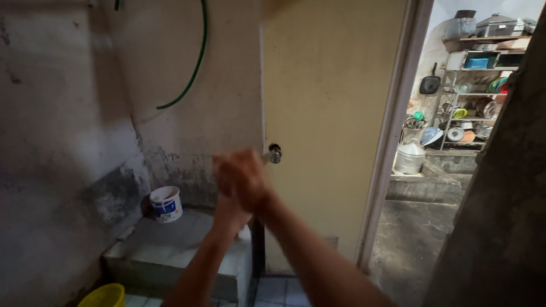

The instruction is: The person scrubs the interior and edges of a squat toilet with a small brush and soapy water, سپس pours water from a yellow bucket over the area, and finally uses a long-handled brush to scrub the floor near the doorway.

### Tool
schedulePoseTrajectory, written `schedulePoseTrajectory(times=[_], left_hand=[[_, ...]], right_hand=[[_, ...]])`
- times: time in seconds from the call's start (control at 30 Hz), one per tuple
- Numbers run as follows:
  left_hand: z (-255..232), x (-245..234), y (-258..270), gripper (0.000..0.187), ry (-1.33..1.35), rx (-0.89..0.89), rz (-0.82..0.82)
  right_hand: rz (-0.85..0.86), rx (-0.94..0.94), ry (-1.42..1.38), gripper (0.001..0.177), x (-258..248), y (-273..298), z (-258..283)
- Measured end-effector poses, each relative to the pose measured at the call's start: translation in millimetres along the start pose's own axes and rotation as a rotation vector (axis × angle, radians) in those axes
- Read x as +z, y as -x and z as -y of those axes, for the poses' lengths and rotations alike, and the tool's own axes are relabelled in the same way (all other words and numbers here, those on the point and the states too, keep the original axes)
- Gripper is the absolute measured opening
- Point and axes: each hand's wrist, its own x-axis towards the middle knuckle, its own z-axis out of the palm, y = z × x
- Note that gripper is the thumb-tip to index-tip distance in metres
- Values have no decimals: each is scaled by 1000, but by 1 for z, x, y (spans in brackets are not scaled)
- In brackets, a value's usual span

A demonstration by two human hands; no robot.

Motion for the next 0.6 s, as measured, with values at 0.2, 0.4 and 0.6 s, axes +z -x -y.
schedulePoseTrajectory(times=[0.2,0.4,0.6], left_hand=[[28,5,6,33,32,200,-114],[-40,-22,36,22,-12,176,-40],[35,-16,38,30,-33,516,-234]], right_hand=[[14,-106,-63,61,16,21,-11],[-48,330,-426,55,-30,-29,65],[12,203,-224,49,34,8,52]])
